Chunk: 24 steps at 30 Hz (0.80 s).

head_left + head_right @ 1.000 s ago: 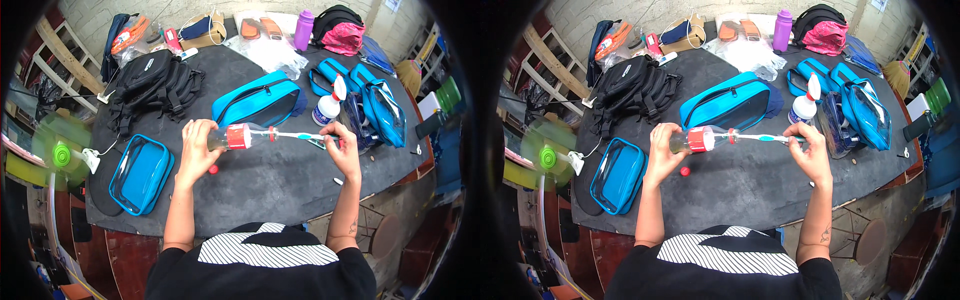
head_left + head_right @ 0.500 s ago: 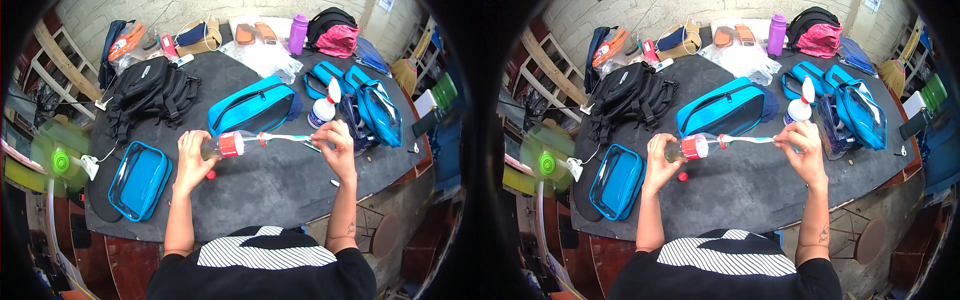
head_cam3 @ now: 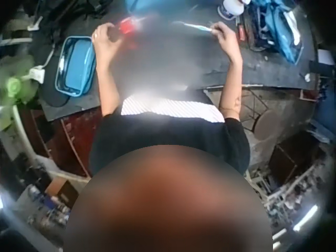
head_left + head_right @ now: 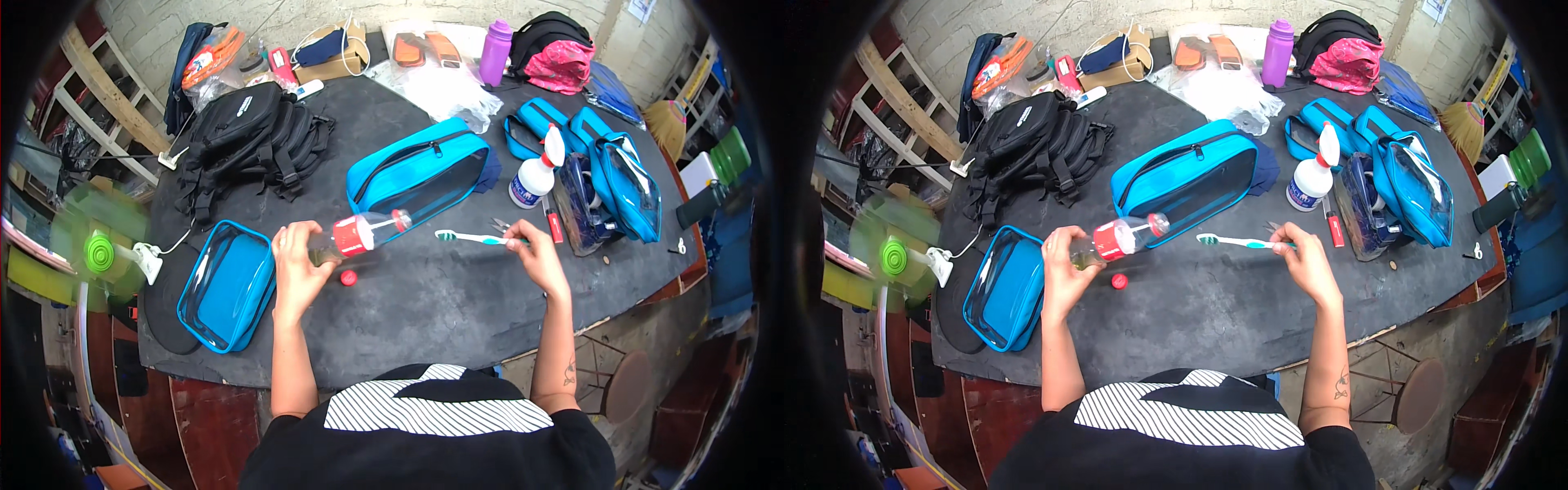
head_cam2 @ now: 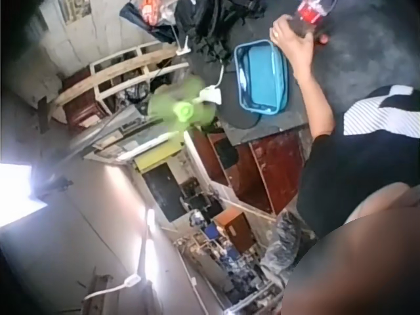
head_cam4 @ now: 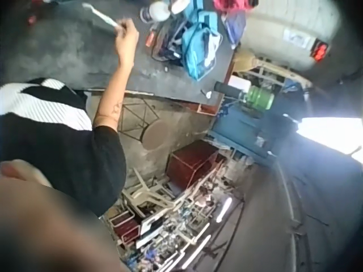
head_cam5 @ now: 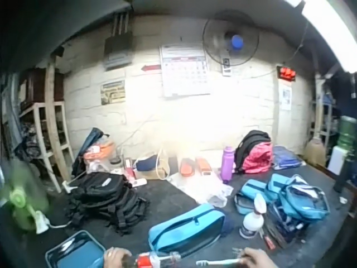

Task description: Inspecting and cleaning blue textile pouches with a spray bottle, cloth, and toothbrush on a workbench.

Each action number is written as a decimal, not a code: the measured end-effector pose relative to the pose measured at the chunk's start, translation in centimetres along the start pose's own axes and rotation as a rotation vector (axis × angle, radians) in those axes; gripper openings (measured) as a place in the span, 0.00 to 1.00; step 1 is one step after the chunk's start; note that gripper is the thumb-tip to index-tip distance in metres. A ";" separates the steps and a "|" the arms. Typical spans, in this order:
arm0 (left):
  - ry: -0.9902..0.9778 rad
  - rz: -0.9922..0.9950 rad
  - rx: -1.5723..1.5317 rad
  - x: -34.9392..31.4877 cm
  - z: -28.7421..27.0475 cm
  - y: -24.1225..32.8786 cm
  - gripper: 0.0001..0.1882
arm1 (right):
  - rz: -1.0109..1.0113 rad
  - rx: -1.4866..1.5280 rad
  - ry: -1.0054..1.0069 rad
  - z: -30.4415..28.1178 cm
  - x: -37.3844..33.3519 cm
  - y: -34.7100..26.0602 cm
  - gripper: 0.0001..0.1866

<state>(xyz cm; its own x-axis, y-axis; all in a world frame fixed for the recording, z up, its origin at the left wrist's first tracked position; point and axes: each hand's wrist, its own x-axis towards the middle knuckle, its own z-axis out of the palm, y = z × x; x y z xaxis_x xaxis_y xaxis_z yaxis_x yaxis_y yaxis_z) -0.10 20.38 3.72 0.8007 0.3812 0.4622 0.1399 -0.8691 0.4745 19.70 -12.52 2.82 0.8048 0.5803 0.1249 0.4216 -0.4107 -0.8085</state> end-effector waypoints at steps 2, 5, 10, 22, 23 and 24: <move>0.079 -0.097 -0.029 -0.8 -0.4 -0.7 0.29 | 0.027 -0.115 -0.018 1.8 -0.6 3.7 0.05; 0.148 -0.240 -0.359 -2.1 -0.8 -1.6 0.30 | -0.046 -0.570 0.114 4.1 -2.0 4.5 0.09; 0.264 -0.309 -0.772 -3.8 0.4 -2.9 0.37 | -0.430 -0.274 -0.091 12.6 -0.1 -3.6 0.18; -0.050 -0.323 -0.481 -7.4 -1.9 -2.7 0.38 | -0.148 0.569 -0.044 15.2 1.9 -6.6 0.18; -0.087 -0.324 -0.497 -6.9 -1.9 -1.9 0.38 | -0.129 0.812 -0.078 13.6 2.4 -6.6 0.19; -0.112 -0.306 -0.493 -6.6 -1.7 -1.7 0.38 | -0.221 0.744 -0.069 12.1 2.7 -7.5 0.18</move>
<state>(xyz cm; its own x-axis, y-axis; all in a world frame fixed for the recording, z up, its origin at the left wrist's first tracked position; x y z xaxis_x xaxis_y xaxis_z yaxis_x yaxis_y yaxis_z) -6.60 19.87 1.14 0.8271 0.5325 0.1800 0.1084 -0.4653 0.8785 13.64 0.65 2.28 0.6967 0.6461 0.3117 0.1583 0.2853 -0.9453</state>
